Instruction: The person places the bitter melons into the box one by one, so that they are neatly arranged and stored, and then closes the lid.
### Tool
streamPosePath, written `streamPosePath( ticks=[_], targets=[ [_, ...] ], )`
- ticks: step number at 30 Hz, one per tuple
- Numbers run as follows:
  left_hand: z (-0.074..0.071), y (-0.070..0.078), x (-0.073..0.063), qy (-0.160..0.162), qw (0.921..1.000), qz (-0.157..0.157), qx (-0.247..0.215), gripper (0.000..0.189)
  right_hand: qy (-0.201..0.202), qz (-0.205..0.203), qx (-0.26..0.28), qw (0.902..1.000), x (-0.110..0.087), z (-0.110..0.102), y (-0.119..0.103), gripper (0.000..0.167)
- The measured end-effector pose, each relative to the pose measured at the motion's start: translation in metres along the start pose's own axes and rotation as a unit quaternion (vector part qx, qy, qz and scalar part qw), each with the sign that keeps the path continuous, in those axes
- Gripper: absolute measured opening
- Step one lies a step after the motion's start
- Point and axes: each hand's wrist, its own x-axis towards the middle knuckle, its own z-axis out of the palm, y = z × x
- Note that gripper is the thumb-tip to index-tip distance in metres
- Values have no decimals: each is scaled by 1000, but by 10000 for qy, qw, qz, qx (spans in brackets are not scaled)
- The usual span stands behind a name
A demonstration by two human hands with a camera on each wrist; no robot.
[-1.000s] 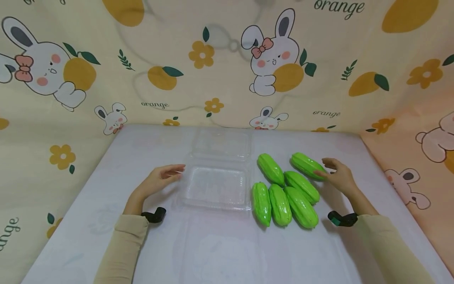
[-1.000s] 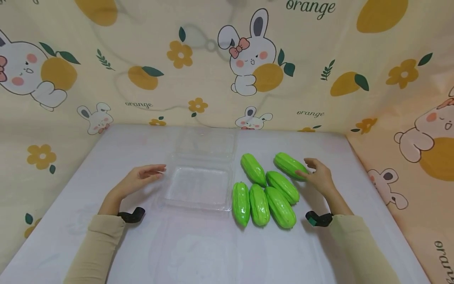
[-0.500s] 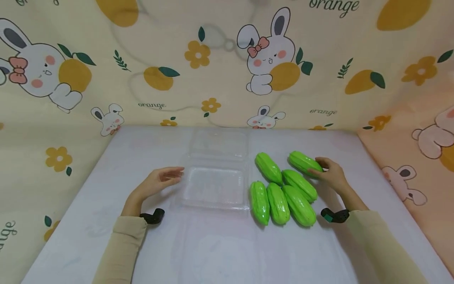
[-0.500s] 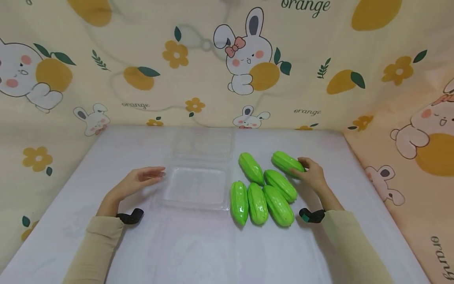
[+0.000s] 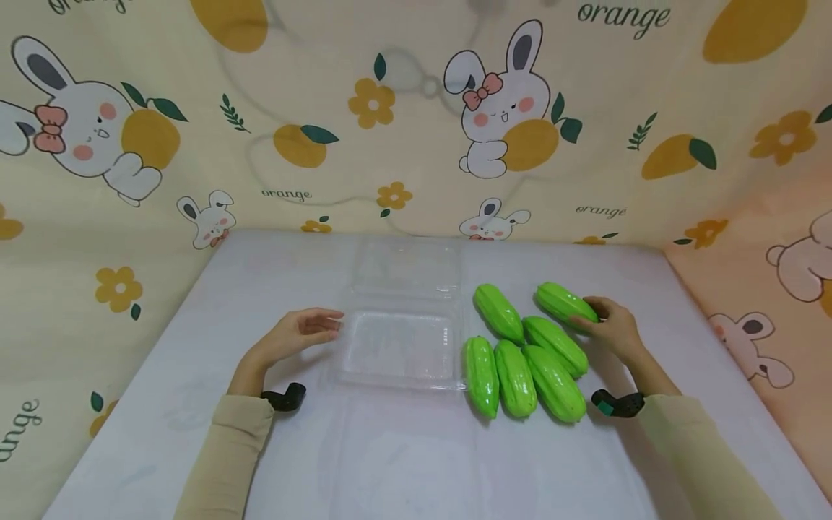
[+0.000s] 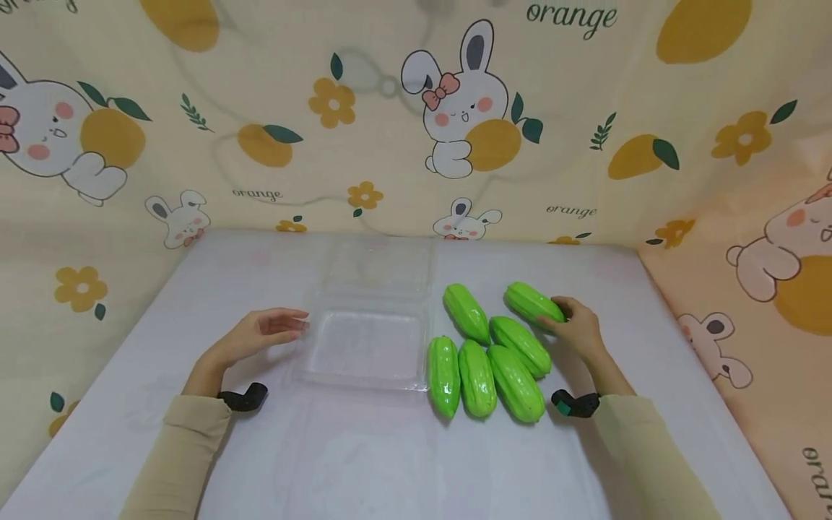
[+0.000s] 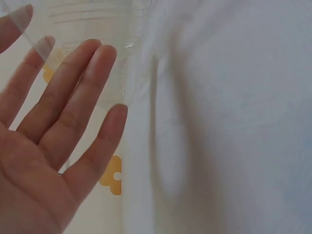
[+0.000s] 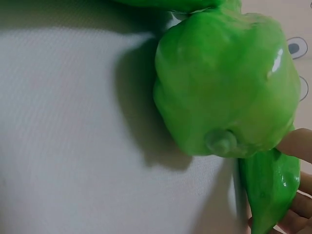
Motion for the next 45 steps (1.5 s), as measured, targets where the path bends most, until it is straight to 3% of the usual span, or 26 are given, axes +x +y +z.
streamPosePath(
  ticks=[18,45],
  targets=[
    [1,-2,2,-119,9991,60,-408,48,32,41,-29,10000,-5,0,-6,69],
    [2,-2,1,-112,9991,-20,-404,48,-79,163,276,9995,-11,1,-21,72]
  ],
)
